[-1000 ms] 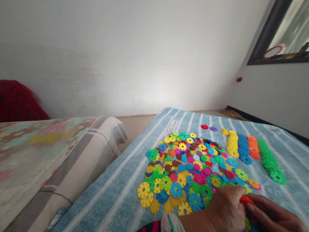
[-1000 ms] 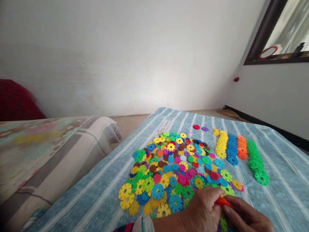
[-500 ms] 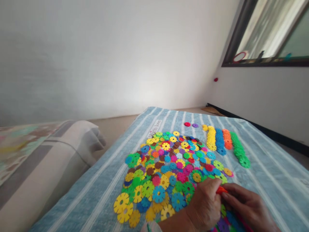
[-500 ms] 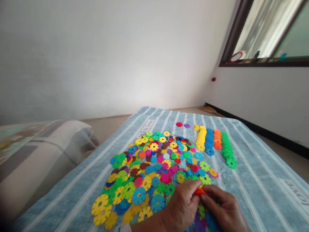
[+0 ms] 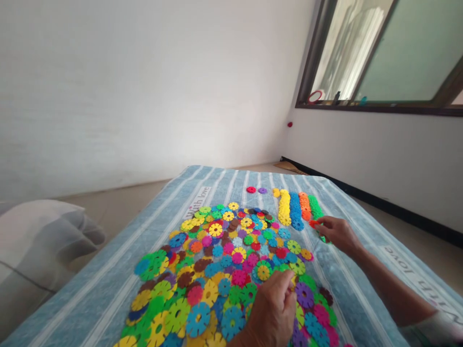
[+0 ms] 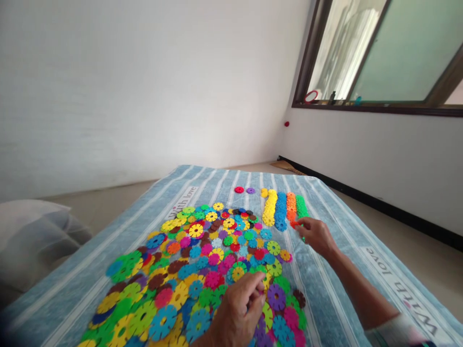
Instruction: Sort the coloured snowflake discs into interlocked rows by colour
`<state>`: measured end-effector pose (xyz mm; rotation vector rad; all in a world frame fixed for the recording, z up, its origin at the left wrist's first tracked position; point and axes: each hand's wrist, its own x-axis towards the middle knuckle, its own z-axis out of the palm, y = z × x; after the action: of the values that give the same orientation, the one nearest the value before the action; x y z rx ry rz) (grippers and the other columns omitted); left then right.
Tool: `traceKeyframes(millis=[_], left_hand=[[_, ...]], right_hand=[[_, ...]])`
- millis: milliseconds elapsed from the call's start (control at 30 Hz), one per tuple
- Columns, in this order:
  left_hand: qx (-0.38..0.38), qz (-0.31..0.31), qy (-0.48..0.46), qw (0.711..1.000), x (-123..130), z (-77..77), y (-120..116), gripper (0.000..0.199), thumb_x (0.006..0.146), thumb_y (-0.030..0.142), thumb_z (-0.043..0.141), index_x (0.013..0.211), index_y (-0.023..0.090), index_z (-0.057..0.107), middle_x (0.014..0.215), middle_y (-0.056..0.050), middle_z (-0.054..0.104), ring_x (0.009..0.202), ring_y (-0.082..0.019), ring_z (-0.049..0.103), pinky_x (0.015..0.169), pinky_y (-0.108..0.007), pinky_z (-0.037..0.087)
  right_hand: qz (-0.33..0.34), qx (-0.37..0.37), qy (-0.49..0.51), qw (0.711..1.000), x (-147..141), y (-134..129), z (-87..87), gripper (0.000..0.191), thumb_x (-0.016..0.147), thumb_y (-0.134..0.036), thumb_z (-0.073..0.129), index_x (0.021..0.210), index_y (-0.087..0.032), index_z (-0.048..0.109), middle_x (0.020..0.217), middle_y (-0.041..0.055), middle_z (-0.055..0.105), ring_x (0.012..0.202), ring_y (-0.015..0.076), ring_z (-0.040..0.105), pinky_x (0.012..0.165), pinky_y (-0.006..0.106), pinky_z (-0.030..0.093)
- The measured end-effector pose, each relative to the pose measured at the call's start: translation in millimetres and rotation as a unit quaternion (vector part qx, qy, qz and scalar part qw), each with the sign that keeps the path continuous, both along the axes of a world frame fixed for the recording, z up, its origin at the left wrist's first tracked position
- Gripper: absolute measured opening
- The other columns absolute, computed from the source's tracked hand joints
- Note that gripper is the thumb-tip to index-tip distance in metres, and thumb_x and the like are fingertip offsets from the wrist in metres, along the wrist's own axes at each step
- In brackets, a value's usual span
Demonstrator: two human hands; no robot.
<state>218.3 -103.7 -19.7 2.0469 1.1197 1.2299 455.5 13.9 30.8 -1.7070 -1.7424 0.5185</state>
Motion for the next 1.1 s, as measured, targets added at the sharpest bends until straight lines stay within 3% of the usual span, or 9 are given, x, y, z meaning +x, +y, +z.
traceKeyframes(millis=[167,400,533,633,767,933,1100], left_hand=[[0.016,-0.008,0.02,1.0,-2,-0.2,2,0.036,0.071,0.001,0.045,0.1,0.015,0.061,0.077,-0.005,0.062,0.071,-0.014,0.058,0.062,-0.022,0.048],[0.014,-0.018,0.035,0.999,-3,-0.6,3,0.035,0.07,0.0,0.044,0.095,0.017,0.062,0.076,-0.004,0.062,0.066,-0.013,0.057,0.059,-0.021,0.047],[0.018,-0.024,0.056,0.998,-5,3.9,2,0.032,0.07,-0.001,0.045,0.092,0.015,0.062,0.075,-0.005,0.061,0.066,-0.014,0.057,0.06,-0.021,0.047],[0.026,-0.023,0.073,0.997,-5,3.6,2,0.029,0.069,-0.001,0.045,0.087,0.015,0.06,0.074,-0.004,0.059,0.066,-0.014,0.056,0.061,-0.022,0.046],[0.043,-0.006,0.065,0.997,1,-10.8,6,0.027,0.065,-0.001,0.045,0.08,0.018,0.057,0.066,0.0,0.053,0.061,-0.013,0.052,0.055,-0.021,0.04],[0.065,0.019,0.039,0.997,7,-31.4,10,0.029,0.061,-0.001,0.044,0.078,0.019,0.056,0.064,0.001,0.05,0.058,-0.013,0.049,0.052,-0.021,0.035],[0.054,0.009,0.045,0.997,5,-23.7,9,0.025,0.062,-0.001,0.044,0.074,0.019,0.055,0.065,0.001,0.051,0.059,-0.013,0.049,0.053,-0.021,0.036]], right_hand=[[-0.02,-0.03,-0.074,0.997,11,54,1.4,0.014,0.072,-0.025,0.058,0.072,-0.015,0.067,0.047,-0.0029,0.056,0.04,0.0105,0.051,0.044,0.021,0.037],[-0.003,-0.084,-0.13,0.988,7,78,-5.9,0.009,0.07,-0.022,0.062,0.066,-0.015,0.067,0.042,-0.0031,0.054,0.041,0.0094,0.052,0.043,0.019,0.034],[0.003,-0.104,-0.147,0.984,9,83,-9.8,0.01,0.07,-0.022,0.062,0.064,-0.015,0.066,0.04,-0.0036,0.053,0.039,0.0096,0.051,0.042,0.019,0.035],[0.0,-0.089,-0.165,0.982,11,86,-11.0,0.009,0.07,-0.022,0.062,0.072,-0.016,0.069,0.046,-0.0029,0.057,0.045,0.011,0.056,0.048,0.02,0.038],[-0.018,-0.056,-0.194,0.979,14,89,-11.5,0.022,0.069,-0.022,0.063,0.089,-0.016,0.071,0.062,0.0001,0.064,0.059,0.014,0.061,0.058,0.022,0.041],[-0.039,-0.023,-0.217,0.975,18,83,-12.8,0.022,0.069,-0.025,0.062,0.088,-0.018,0.072,0.077,0.0044,0.068,0.076,0.019,0.062,0.06,0.023,0.038],[-0.036,0.006,-0.212,0.977,13,59,-13.4,0.02,0.072,-0.027,0.057,0.082,-0.019,0.072,0.07,0.0029,0.065,0.069,0.0173,0.059,0.058,0.024,0.036]])
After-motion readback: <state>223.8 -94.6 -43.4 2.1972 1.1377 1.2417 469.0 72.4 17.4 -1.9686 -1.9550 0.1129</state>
